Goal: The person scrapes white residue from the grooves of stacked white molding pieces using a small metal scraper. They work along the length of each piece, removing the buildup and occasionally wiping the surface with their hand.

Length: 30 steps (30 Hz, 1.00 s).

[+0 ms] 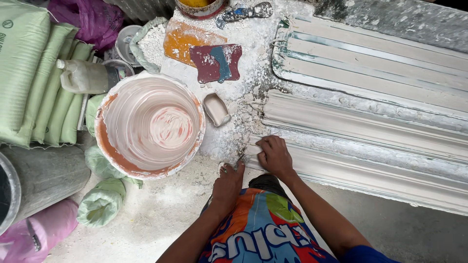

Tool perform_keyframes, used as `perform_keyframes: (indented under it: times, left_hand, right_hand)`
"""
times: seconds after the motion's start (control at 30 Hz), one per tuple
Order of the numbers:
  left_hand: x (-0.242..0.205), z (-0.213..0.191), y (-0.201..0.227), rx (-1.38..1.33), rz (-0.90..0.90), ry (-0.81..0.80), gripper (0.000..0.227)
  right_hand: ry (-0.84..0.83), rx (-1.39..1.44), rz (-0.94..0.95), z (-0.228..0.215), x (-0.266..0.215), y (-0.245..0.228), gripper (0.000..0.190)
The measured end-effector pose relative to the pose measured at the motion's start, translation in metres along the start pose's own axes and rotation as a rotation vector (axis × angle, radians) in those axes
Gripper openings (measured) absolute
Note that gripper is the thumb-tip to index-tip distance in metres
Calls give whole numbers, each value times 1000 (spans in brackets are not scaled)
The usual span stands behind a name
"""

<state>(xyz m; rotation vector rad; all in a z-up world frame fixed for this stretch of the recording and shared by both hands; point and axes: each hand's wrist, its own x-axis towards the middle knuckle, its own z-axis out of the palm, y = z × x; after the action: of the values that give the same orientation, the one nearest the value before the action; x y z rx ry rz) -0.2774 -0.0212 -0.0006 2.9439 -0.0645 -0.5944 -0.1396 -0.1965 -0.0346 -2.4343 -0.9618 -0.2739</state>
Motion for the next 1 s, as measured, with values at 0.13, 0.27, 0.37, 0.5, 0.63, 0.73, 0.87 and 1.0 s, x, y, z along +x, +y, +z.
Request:
perform_keyframes:
  times: [0.13, 0.27, 0.37, 0.5, 0.63, 0.73, 0.87, 1.0]
  left_hand:
    - [4, -18, -2, -93, -8, -118, 72]
    - [7, -16, 3, -154, -27, -192, 66]
    - [14, -6, 6, -217, -52, -217, 63]
    - [25, 3, -7, -357, -22, -247, 43]
    - [16, 25, -10, -229, 26, -125, 51]
    - [9, 23, 2, -51, -1, 83, 46]
    - [2, 6, 13, -32, -66, 153, 46]
    - [1, -19, 18, -124, -106, -6, 45]
  right_hand:
    - [-20, -6, 3, 2, 4, 1, 33]
    - [-25, -33, -1, 6, -4, 3, 29]
    - [-2, -47, -10, 6, -3, 2, 30]
    - [21, -55, -21, 3, 0, 0, 28]
    - [35, -47, -12, 1, -3, -1, 28]
    - [49, -47, -1, -2, 0, -6, 20]
    - [30, -44, 35, -3, 2, -7, 16]
    - [44, -105, 26, 2, 4, -7, 17]
